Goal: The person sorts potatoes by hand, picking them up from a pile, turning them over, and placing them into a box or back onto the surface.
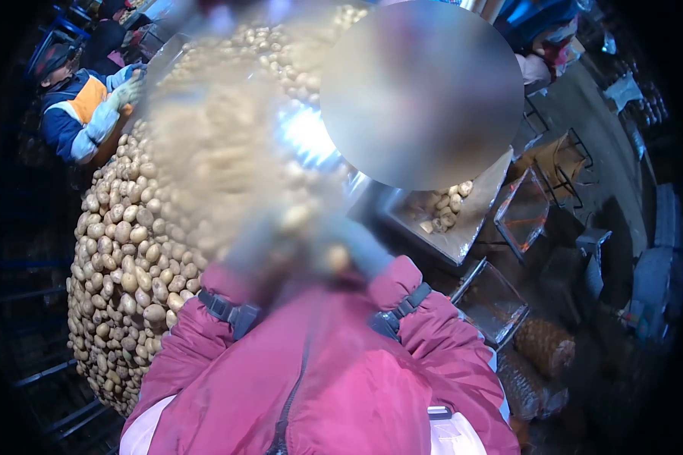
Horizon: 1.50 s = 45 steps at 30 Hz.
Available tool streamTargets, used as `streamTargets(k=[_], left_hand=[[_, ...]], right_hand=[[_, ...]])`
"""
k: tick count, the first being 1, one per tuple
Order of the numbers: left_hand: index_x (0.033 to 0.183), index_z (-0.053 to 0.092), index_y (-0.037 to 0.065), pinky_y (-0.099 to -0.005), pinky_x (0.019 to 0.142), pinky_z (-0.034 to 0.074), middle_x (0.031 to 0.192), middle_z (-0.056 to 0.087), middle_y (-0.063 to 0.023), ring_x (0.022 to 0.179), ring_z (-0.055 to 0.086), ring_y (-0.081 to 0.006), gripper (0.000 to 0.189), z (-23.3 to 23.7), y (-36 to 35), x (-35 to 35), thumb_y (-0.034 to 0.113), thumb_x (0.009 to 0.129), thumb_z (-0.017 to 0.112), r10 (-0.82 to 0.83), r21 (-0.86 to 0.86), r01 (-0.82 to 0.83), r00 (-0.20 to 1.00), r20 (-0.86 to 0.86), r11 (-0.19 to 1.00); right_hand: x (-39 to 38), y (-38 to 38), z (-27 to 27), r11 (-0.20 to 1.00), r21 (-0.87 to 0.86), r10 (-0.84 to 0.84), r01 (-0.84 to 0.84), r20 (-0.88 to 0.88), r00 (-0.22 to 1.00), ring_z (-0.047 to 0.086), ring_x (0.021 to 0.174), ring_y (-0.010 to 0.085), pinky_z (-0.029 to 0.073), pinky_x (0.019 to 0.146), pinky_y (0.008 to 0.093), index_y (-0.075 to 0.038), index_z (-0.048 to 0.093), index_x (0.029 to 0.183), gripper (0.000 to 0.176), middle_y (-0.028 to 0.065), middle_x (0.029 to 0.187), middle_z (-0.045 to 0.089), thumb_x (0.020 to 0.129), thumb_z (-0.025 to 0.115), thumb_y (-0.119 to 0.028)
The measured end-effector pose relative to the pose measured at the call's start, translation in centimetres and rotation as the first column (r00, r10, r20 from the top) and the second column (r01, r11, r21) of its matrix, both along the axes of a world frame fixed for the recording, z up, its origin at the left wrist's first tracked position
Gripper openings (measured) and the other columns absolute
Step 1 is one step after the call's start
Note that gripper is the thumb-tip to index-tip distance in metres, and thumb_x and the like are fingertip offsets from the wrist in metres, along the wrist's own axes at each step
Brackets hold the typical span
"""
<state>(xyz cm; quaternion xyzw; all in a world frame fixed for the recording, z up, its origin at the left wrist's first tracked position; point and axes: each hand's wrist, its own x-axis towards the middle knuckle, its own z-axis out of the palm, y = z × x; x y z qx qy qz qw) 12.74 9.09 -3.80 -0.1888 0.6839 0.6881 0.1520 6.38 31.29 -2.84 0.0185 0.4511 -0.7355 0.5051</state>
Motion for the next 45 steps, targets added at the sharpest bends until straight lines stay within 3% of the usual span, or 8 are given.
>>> streamTargets(k=[5, 7, 10, 11, 12, 17, 42, 45], left_hand=[[0.122, 0.07, 0.004, -0.0285, 0.081, 0.055, 0.111, 0.072, -0.0066, 0.093, 0.067, -0.0135, 0.033, 1.3, 2.6, 1.6, 0.026, 0.101, 0.058, 0.053, 0.031, -0.053, 0.998, -0.025, 0.998], [0.119, 0.071, 0.007, -0.0271, 0.075, 0.054, 0.105, 0.072, -0.0075, 0.087, 0.066, -0.0115, 0.028, -4.6, -0.5, 2.3, 0.02, 0.101, 0.055, -0.493, -0.711, 0.11, 0.792, -0.359, 0.694], [0.118, 0.072, 0.008, -0.0256, 0.07, 0.052, 0.095, 0.071, -0.0054, 0.078, 0.064, -0.0092, 0.026, -1.4, -2.1, 2.0, 0.015, 0.1, 0.054, 0.019, -0.235, -0.082, 0.966, -0.259, 0.968], [0.119, 0.071, 0.005, -0.0278, 0.073, 0.053, 0.098, 0.071, -0.0056, 0.084, 0.065, -0.0114, 0.026, -2.5, -5.3, 2.1, 0.018, 0.102, 0.057, -0.551, -0.859, -0.121, 0.721, -0.421, 0.498], [0.122, 0.069, 0.001, -0.0302, 0.083, 0.054, 0.107, 0.071, -0.0082, 0.094, 0.066, -0.0169, 0.028, -3.7, -7.1, 3.3, 0.019, 0.102, 0.059, -0.144, -0.616, -0.099, 0.932, -0.333, 0.782], [0.132, 0.062, -0.001, -0.043, 0.109, 0.044, 0.134, 0.062, -0.0224, 0.124, 0.058, -0.0369, 0.044, -1.8, -11.4, 4.8, 0.025, 0.097, 0.065, 0.039, -0.818, -0.293, 0.948, -0.316, 0.495], [0.149, 0.05, 0.012, -0.0507, 0.114, 0.036, 0.151, 0.047, -0.0213, 0.138, 0.045, -0.0385, 0.061, -6.1, -11.9, 7.9, 0.038, 0.095, 0.061, -0.12, -0.995, -0.034, 0.993, -0.023, -0.089], [0.149, 0.05, 0.013, -0.051, 0.114, 0.036, 0.152, 0.047, -0.0208, 0.138, 0.046, -0.0381, 0.061, -7.7, -12.5, 7.7, 0.037, 0.095, 0.062, -0.16, -0.993, -0.052, 0.987, -0.034, -0.106]], right_hand=[[0.2, -0.2, -1.4, 0.999, 0.001, -0.044, 0.044, -0.006, 0.999, 0.067, 0.06, 0.0237, 0.055, 0.053, 0.0317, 0.0, 0.062, 0.124, 0.038, 0.0136, 0.093, 0.071, 0.104, 0.057, -0.032], [0.4, 0.1, -0.1, 0.996, -0.005, -0.089, 0.09, 0.054, 0.995, 0.067, 0.06, 0.0242, 0.056, 0.054, 0.0324, 0.0, 0.063, 0.12, 0.039, 0.0134, 0.091, 0.071, 0.104, 0.057, -0.035], [0.2, 1.3, -0.8, 0.992, -0.043, -0.107, 0.115, 0.159, 0.982, 0.067, 0.06, 0.0241, 0.059, 0.054, 0.0351, -0.001, 0.064, 0.114, 0.038, 0.0126, 0.09, 0.069, 0.103, 0.058, -0.037], [0.2, 1.6, -1.4, 0.991, -0.044, -0.118, 0.126, 0.158, 0.98, 0.067, 0.06, 0.0241, 0.059, 0.054, 0.0351, -0.001, 0.064, 0.114, 0.038, 0.0126, 0.09, 0.069, 0.103, 0.058, -0.037], [0.2, 1.9, -1.9, 0.981, 0.014, -0.193, 0.193, 0.128, 0.973, 0.067, 0.06, 0.024, 0.058, 0.053, 0.0352, -0.002, 0.064, 0.114, 0.038, 0.013, 0.091, 0.069, 0.102, 0.06, -0.038], [0.3, 5.7, -2.4, 0.947, 0.128, -0.311, 0.296, 0.123, 0.942, 0.066, 0.06, 0.0284, 0.059, 0.053, 0.038, -0.005, 0.061, 0.122, 0.044, 0.0156, 0.095, 0.069, 0.099, 0.065, -0.042], [-0.8, 1.7, -1.0, 0.977, 0.052, -0.194, 0.206, -0.18, 0.964, 0.07, 0.062, 0.0244, 0.06, 0.055, 0.0365, 0.001, 0.058, 0.134, 0.061, 0.0165, 0.103, 0.073, 0.103, 0.054, -0.051], [-2.2, 5.4, -4.7, 0.925, -0.228, -0.223, 0.306, 0.327, 0.918, 0.074, 0.095, 0.0349, 0.063, 0.077, 0.045, 0.001, 0.056, 0.137, 0.064, 0.0211, 0.116, 0.071, 0.104, 0.051, -0.053]])
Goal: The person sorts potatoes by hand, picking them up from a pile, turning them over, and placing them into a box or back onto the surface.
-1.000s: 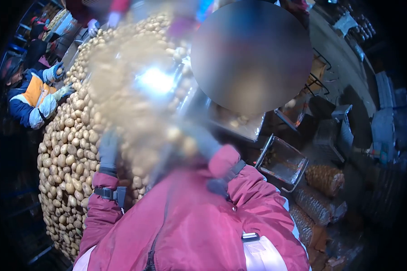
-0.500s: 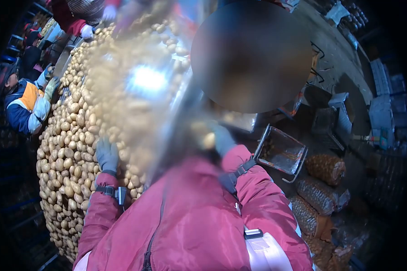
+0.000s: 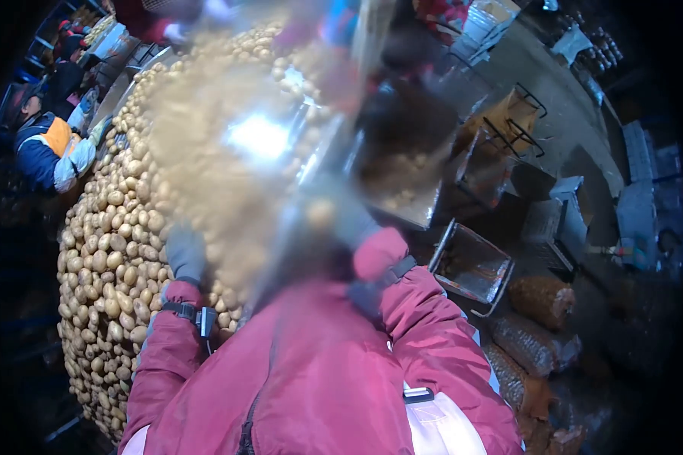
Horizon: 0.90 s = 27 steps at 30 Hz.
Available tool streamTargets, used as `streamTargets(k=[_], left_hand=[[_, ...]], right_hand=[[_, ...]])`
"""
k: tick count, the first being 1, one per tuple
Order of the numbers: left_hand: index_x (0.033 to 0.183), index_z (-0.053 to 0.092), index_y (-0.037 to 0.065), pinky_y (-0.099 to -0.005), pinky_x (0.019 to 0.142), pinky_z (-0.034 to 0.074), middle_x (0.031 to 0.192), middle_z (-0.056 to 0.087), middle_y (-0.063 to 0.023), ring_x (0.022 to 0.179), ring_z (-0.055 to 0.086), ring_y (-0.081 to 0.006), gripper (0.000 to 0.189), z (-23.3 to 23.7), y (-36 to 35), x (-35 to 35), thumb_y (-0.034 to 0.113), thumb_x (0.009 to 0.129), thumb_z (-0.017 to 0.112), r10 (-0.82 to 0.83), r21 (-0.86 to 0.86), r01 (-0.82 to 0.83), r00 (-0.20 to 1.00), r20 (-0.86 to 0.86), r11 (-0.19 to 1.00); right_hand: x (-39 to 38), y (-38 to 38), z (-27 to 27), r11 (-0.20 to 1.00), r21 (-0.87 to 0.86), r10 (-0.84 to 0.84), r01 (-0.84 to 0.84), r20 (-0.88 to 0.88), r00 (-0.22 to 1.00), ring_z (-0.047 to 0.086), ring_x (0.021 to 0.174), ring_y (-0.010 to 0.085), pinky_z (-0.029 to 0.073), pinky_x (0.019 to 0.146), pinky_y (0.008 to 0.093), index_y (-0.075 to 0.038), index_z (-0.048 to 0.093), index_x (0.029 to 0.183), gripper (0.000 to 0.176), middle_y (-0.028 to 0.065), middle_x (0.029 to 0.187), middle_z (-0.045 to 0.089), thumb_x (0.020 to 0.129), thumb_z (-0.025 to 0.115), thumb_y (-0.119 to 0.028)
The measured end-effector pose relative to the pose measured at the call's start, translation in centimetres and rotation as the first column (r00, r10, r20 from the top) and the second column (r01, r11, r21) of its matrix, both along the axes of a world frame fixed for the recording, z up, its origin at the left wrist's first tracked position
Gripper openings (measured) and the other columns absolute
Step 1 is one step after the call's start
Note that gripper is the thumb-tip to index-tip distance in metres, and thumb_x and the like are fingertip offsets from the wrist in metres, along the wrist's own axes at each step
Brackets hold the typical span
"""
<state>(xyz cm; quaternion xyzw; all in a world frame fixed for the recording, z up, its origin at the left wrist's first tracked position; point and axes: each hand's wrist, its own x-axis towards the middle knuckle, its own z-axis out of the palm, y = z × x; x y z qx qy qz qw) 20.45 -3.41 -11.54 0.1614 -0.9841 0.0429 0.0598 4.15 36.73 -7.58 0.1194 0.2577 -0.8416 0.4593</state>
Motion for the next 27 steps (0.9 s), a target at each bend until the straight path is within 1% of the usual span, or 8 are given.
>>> streamTargets(k=[1, 8, 11, 12, 15, 17, 18, 27], left_hand=[[0.149, 0.05, 0.013, -0.0509, 0.114, 0.036, 0.152, 0.047, -0.021, 0.138, 0.046, -0.0382, 0.06, 0.6, 0.4, -0.1, 0.037, 0.095, 0.062, 0.018, 0.01, -0.018, 1.0, 0.014, 1.0], [0.149, 0.05, 0.012, -0.0503, 0.117, 0.034, 0.151, 0.049, -0.0219, 0.139, 0.045, -0.039, 0.059, 0.8, 0.8, 0.1, 0.034, 0.095, 0.061, 0.044, 0.003, -0.044, 0.999, -0.008, 0.999], [0.149, 0.05, 0.011, -0.0506, 0.117, 0.034, 0.151, 0.048, -0.0218, 0.139, 0.045, -0.0392, 0.058, 0.2, 0.4, 0.1, 0.033, 0.096, 0.061, 0.016, 0.011, -0.016, 0.999, -0.035, 1.0], [0.149, 0.05, 0.011, -0.0508, 0.116, 0.034, 0.152, 0.047, -0.0219, 0.139, 0.044, -0.0393, 0.058, 0.2, 0.4, 0.1, 0.033, 0.096, 0.061, 0.029, 0.015, -0.029, 0.999, -0.025, 0.999], [0.149, 0.05, 0.01, -0.0501, 0.116, 0.034, 0.152, 0.046, -0.0221, 0.139, 0.043, -0.0394, 0.057, 0.4, 0.5, 0.2, 0.029, 0.097, 0.06, 0.006, 0.024, -0.005, 0.999, -0.041, 1.0], [0.149, 0.049, 0.009, -0.0497, 0.116, 0.034, 0.152, 0.046, -0.0218, 0.14, 0.043, -0.039, 0.057, 0.7, 0.6, 0.2, 0.029, 0.097, 0.06, 0.009, 0.032, -0.008, 1.0, -0.03, 0.999], [0.149, 0.048, 0.008, -0.0498, 0.116, 0.034, 0.153, 0.046, -0.0216, 0.14, 0.043, -0.0387, 0.057, 0.8, 0.6, 0.2, 0.029, 0.097, 0.059, -0.006, 0.044, 0.007, 0.999, -0.036, 0.999], [0.152, 0.046, 0.008, -0.0513, 0.116, 0.033, 0.153, 0.044, -0.0263, 0.14, 0.042, -0.0419, 0.057, 0.7, 0.1, 0.5, 0.029, 0.1, 0.055, -0.002, 0.023, 0.001, 1.0, 0.017, 1.0]], right_hand=[[-0.1, 0.9, -4.5, 0.943, 0.313, 0.119, 0.11, -0.628, 0.769, 0.069, 0.112, 0.0392, 0.061, 0.086, 0.0504, 0.002, 0.055, 0.139, 0.066, 0.0228, 0.12, 0.069, 0.103, 0.052, -0.053], [2.2, 6.6, 0.0, 0.925, 0.272, -0.096, 0.265, -0.507, 0.856, 0.072, 0.101, 0.0322, 0.064, 0.082, 0.0406, -0.001, 0.051, 0.144, 0.054, 0.022, 0.127, 0.066, 0.104, 0.057, -0.036], [2.0, 8.4, 0.3, 0.827, 0.461, 0.299, 0.323, -0.846, 0.442, 0.07, 0.082, 0.0221, 0.062, 0.071, 0.0331, -0.002, 0.053, 0.142, 0.05, 0.018, 0.119, 0.068, 0.105, 0.057, -0.035], [3.0, 8.5, 1.7, 0.895, 0.381, -0.027, 0.232, -0.473, 0.881, 0.069, 0.073, 0.0208, 0.057, 0.06, 0.0294, -0.003, 0.057, 0.137, 0.051, 0.0162, 0.11, 0.072, 0.104, 0.057, -0.042], [3.4, 10.9, -0.2, 0.816, 0.477, 0.058, 0.327, -0.63, 0.774, 0.065, 0.06, 0.0205, 0.049, 0.049, 0.0284, -0.004, 0.063, 0.129, 0.061, 0.0127, 0.09, 0.072, 0.1, 0.055, -0.057], [3.6, 12.3, 0.3, 0.877, 0.344, -0.362, 0.336, 0.013, 0.932, 0.058, 0.05, 0.0208, 0.041, 0.043, 0.0301, -0.006, 0.069, 0.121, 0.072, 0.0097, 0.073, 0.068, 0.095, 0.053, -0.07], [3.7, 13.0, -0.2, 0.807, 0.473, -0.382, 0.355, -0.041, 0.923, 0.053, 0.046, 0.0221, 0.039, 0.041, 0.0335, -0.007, 0.07, 0.119, 0.075, 0.0094, 0.068, 0.065, 0.093, 0.051, -0.074], [5.3, 20.7, -6.5, 0.713, 0.425, -0.6, 0.557, -0.041, 0.799, 0.069, 0.075, 0.0322, 0.059, 0.06, 0.0414, -0.002, 0.063, 0.121, 0.05, 0.0202, 0.098, 0.068, 0.095, 0.071, -0.044]])
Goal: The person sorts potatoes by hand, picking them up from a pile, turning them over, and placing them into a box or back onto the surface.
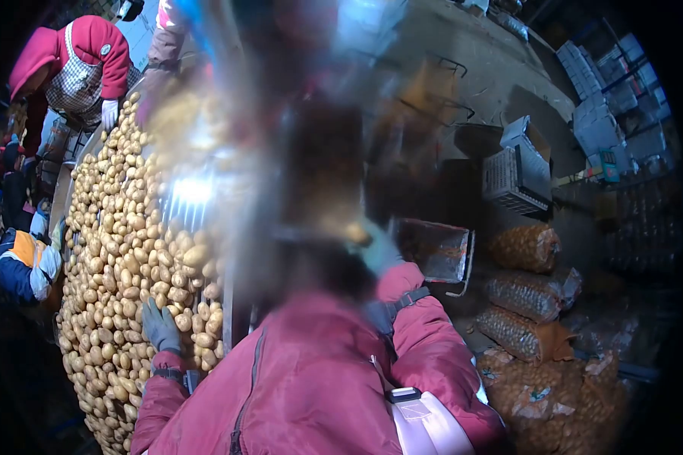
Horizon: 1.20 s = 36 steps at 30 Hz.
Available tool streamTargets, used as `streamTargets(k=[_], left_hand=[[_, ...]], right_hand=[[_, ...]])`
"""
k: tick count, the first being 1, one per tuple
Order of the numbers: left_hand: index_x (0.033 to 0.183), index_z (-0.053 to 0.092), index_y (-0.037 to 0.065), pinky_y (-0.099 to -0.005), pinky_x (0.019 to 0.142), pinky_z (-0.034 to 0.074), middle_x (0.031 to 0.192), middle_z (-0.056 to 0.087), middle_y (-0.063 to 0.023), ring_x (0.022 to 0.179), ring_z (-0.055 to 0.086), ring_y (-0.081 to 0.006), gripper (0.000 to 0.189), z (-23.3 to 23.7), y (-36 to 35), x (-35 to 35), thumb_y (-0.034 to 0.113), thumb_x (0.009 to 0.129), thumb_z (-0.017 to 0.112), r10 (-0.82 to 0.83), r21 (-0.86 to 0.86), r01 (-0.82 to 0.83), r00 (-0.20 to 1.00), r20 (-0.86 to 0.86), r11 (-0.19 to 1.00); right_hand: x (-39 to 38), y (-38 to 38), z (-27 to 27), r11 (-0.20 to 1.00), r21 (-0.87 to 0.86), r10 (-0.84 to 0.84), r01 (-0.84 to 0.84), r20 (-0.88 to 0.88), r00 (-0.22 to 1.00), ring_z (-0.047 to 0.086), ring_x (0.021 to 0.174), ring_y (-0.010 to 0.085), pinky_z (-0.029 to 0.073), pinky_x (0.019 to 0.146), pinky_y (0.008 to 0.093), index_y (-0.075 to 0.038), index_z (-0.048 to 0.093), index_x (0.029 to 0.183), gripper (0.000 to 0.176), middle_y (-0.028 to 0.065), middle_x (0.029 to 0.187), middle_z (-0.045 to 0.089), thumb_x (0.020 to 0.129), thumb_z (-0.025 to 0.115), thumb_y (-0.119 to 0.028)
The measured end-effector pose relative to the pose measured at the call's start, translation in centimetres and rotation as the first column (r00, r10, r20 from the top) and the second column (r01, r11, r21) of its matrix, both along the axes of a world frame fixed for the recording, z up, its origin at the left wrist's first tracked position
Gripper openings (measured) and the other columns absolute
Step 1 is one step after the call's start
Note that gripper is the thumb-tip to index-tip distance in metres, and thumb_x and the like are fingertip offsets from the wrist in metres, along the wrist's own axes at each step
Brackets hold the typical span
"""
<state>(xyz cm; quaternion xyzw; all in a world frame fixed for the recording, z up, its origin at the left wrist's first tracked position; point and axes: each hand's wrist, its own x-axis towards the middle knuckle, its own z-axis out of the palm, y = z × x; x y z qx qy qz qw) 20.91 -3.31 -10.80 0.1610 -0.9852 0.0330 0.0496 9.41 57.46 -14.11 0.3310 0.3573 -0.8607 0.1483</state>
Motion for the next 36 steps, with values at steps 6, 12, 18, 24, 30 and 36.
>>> streamTargets(k=[6, 12, 18, 24, 30, 36], left_hand=[[0.152, 0.045, 0.007, -0.051, 0.117, 0.032, 0.153, 0.043, -0.0264, 0.141, 0.041, -0.0419, 0.057, 0.8, 0.5, -0.3, 0.029, 0.1, 0.054, 0.027, 0.027, -0.029, 0.999, 0.047, 0.999], [0.153, 0.043, 0.007, -0.0498, 0.119, 0.03, 0.155, 0.041, -0.0267, 0.143, 0.039, -0.0419, 0.058, 0.6, 0.0, -0.3, 0.029, 0.1, 0.053, 0.066, 0.034, -0.07, 0.993, 0.103, 0.997], [0.154, 0.041, 0.008, -0.0496, 0.118, 0.031, 0.156, 0.04, -0.0265, 0.143, 0.038, -0.0419, 0.06, -0.2, -1.0, -0.4, 0.032, 0.101, 0.053, 0.086, -0.011, -0.086, 0.982, 0.166, 0.996], [0.156, 0.038, 0.008, -0.0491, 0.119, 0.031, 0.156, 0.038, -0.0278, 0.143, 0.038, -0.0435, 0.062, -0.1, -2.1, -0.3, 0.035, 0.102, 0.051, 0.064, -0.02, -0.061, 0.971, 0.231, 0.998], [0.158, 0.034, 0.01, -0.0492, 0.12, 0.03, 0.158, 0.035, -0.0285, 0.145, 0.035, -0.0439, 0.064, 0.6, -2.1, -1.1, 0.039, 0.104, 0.047, 0.124, -0.024, -0.123, 0.933, 0.338, 0.992], [0.159, 0.032, 0.01, -0.0495, 0.121, 0.027, 0.159, 0.034, -0.0283, 0.145, 0.034, -0.0446, 0.064, 0.7, -2.1, -1.0, 0.04, 0.104, 0.047, 0.114, -0.003, -0.12, 0.931, 0.347, 0.993]], right_hand=[[-1.8, 3.0, -2.0, 0.983, -0.079, -0.169, 0.168, -0.002, 0.986, 0.071, 0.09, 0.0352, 0.064, 0.078, 0.0431, -0.002, 0.061, 0.126, 0.041, 0.0212, 0.112, 0.067, 0.097, 0.07, -0.03], [-4.3, 5.1, -0.7, 0.98, -0.171, -0.095, 0.1, 0.041, 0.995, 0.072, 0.085, 0.0306, 0.063, 0.078, 0.0411, 0.0, 0.06, 0.126, 0.048, 0.0203, 0.106, 0.069, 0.097, 0.069, -0.037], [-5.8, 7.5, 0.3, 0.927, -0.369, 0.069, -0.061, 0.009, 0.998, 0.071, 0.067, 0.0324, 0.06, 0.063, 0.042, 0.002, 0.061, 0.123, 0.065, 0.0212, 0.086, 0.071, 0.096, 0.061, -0.057], [-6.6, 8.2, 3.8, 0.987, -0.158, 0.011, -0.008, 0.02, 1.0, 0.065, 0.084, 0.0338, 0.054, 0.068, 0.0417, 0.003, 0.062, 0.114, 0.046, 0.0206, 0.102, 0.067, 0.095, 0.055, -0.038], [-5.1, 8.9, -2.4, 0.974, 0.211, 0.129, -0.086, -0.197, 0.972, 0.07, 0.104, 0.0304, 0.058, 0.094, 0.0433, -0.002, 0.064, 0.119, 0.048, 0.0144, 0.112, 0.072, 0.086, 0.081, -0.033], [-4.0, 9.9, -7.1, 0.985, 0.135, 0.119, -0.107, -0.079, 0.99, 0.07, 0.105, 0.0254, 0.055, 0.099, 0.0409, -0.006, 0.067, 0.12, 0.047, 0.0103, 0.11, 0.074, 0.083, 0.085, -0.029]])
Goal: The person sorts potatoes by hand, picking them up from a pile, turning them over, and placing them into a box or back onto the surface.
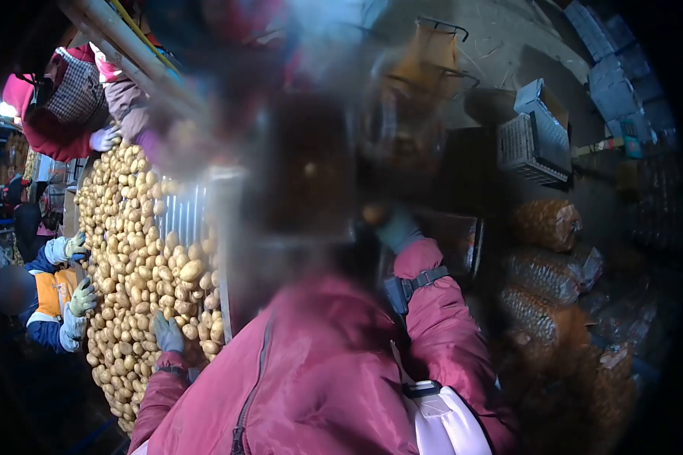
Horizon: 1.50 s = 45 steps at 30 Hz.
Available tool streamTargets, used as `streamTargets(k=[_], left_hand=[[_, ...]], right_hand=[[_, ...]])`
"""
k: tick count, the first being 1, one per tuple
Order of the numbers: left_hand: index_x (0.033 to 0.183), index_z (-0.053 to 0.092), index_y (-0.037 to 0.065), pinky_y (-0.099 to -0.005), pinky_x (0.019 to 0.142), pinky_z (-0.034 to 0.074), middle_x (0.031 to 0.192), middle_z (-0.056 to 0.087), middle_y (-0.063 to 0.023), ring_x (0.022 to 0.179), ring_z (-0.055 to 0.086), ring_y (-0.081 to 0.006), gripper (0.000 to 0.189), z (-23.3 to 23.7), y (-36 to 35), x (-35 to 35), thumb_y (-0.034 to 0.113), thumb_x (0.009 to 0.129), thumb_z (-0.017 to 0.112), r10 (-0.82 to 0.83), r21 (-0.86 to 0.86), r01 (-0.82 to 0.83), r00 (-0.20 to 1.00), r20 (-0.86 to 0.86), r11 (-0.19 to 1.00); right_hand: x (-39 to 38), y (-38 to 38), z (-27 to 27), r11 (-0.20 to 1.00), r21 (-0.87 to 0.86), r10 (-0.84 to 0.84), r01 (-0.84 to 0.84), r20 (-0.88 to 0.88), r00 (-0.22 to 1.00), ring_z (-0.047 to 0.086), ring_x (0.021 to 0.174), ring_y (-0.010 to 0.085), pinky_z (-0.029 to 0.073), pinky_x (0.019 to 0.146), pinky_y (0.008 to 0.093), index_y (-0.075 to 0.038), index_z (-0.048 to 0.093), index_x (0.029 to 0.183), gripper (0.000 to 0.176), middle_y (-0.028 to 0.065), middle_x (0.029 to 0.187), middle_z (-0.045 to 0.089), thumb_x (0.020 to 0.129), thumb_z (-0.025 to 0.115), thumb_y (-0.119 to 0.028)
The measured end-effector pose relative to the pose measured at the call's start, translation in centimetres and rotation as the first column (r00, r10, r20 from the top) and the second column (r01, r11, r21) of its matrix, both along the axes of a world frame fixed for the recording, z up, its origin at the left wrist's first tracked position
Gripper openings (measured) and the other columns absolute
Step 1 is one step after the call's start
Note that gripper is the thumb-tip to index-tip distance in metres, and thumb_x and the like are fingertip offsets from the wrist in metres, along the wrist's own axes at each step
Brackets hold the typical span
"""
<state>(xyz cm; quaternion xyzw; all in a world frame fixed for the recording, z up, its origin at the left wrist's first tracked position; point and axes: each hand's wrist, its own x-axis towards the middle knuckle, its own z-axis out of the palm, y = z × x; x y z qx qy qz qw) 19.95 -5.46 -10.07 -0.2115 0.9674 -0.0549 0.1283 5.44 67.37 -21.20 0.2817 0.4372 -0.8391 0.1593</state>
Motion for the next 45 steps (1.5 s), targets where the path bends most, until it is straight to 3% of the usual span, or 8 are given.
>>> streamTargets(k=[7, 18, 23, 25, 27, 31, 33, 45], left_hand=[[0.159, 0.034, 0.01, -0.0498, 0.121, 0.028, 0.159, 0.035, -0.0276, 0.146, 0.035, -0.0435, 0.062, -0.1, 0.7, 0.2, 0.039, 0.105, 0.046, -0.017, -0.031, 0.015, 0.998, -0.059, 0.999], [0.158, 0.034, 0.008, -0.0507, 0.121, 0.028, 0.157, 0.035, -0.031, 0.144, 0.035, -0.0456, 0.062, 0.4, 0.7, -0.1, 0.039, 0.105, 0.045, -0.032, -0.016, 0.031, 0.999, -0.016, 0.999], [0.159, 0.03, 0.005, -0.051, 0.121, 0.026, 0.157, 0.034, -0.0326, 0.146, 0.033, -0.0457, 0.064, 0.2, -0.6, -0.3, 0.038, 0.106, 0.043, -0.064, 0.011, 0.063, 0.998, 0.024, 0.998], [0.159, 0.028, 0.004, -0.051, 0.122, 0.025, 0.157, 0.032, -0.0344, 0.147, 0.031, -0.0466, 0.065, -0.4, -1.9, -0.3, 0.038, 0.106, 0.042, -0.096, 0.027, 0.095, 0.995, 0.039, 0.995], [0.16, 0.026, 0.005, -0.0509, 0.123, 0.024, 0.158, 0.031, -0.0333, 0.148, 0.029, -0.0466, 0.065, 0.1, -1.9, -0.8, 0.038, 0.106, 0.041, -0.069, 0.058, 0.064, 0.994, 0.08, 0.996], [0.161, 0.025, 0.005, -0.0507, 0.123, 0.022, 0.16, 0.03, -0.0318, 0.149, 0.027, -0.0458, 0.066, 0.4, -1.8, -1.1, 0.039, 0.106, 0.041, -0.082, 0.083, 0.074, 0.992, 0.097, 0.994], [0.162, 0.023, 0.006, -0.0501, 0.124, 0.021, 0.161, 0.028, -0.0306, 0.15, 0.026, -0.0447, 0.067, 0.9, -0.8, -1.0, 0.039, 0.106, 0.04, -0.045, 0.071, 0.037, 0.993, 0.109, 0.997], [0.161, 0.025, 0.006, -0.0501, 0.123, 0.023, 0.159, 0.031, -0.0319, 0.149, 0.028, -0.0442, 0.066, 0.1, -1.3, -0.8, 0.039, 0.106, 0.04, -0.055, 0.074, 0.052, 0.998, 0.042, 0.996]], right_hand=[[1.3, -0.8, 1.0, 0.894, 0.429, 0.214, -0.129, -0.157, 0.964, 0.07, 0.106, 0.0283, 0.057, 0.097, 0.0428, -0.004, 0.064, 0.124, 0.046, 0.013, 0.115, 0.071, 0.089, 0.074, -0.033], [5.6, -0.7, 3.4, 0.119, 0.993, 0.564, 0.016, -0.081, 0.822, 0.07, 0.107, 0.0329, 0.06, 0.094, 0.0458, -0.002, 0.06, 0.132, 0.049, 0.0171, 0.124, 0.068, 0.099, 0.055, -0.039], [9.3, -1.1, 3.4, 0.961, 0.167, -0.2, 0.221, -0.138, 0.97, 0.067, 0.11, 0.0236, 0.056, 0.098, 0.0384, -0.005, 0.062, 0.133, 0.042, 0.0127, 0.123, 0.069, 0.095, 0.067, -0.022], [11.2, -1.4, 3.7, 0.918, -0.138, -0.375, 0.371, -0.006, 0.927, 0.067, 0.11, 0.0213, 0.055, 0.099, 0.0366, -0.006, 0.063, 0.133, 0.042, 0.0116, 0.123, 0.069, 0.093, 0.07, -0.018], [12.9, -1.7, 5.9, 0.811, 0.572, -0.005, 0.12, -0.199, 0.98, 0.066, 0.113, 0.022, 0.055, 0.099, 0.0371, -0.01, 0.063, 0.134, 0.042, 0.0102, 0.124, 0.069, 0.094, 0.07, -0.02], [16.0, 0.7, 9.1, 0.528, 0.845, 0.311, -0.086, -0.099, 0.945, 0.067, 0.111, 0.0255, 0.057, 0.095, 0.0391, -0.014, 0.063, 0.135, 0.043, 0.0092, 0.124, 0.069, 0.096, 0.066, -0.033], [19.2, 3.0, 2.8, 0.856, 0.206, -0.499, 0.474, 0.09, 0.862, 0.07, 0.092, 0.025, 0.059, 0.075, 0.0346, -0.014, 0.065, 0.131, 0.044, 0.0087, 0.112, 0.072, 0.094, 0.07, -0.037], [15.6, 4.9, 4.4, 0.891, 0.062, -0.434, 0.45, 0.411, 0.801, 0.054, 0.046, 0.0187, 0.036, 0.039, 0.0298, -0.008, 0.075, 0.103, 0.054, 0.01, 0.071, 0.068, 0.094, 0.06, -0.059]])
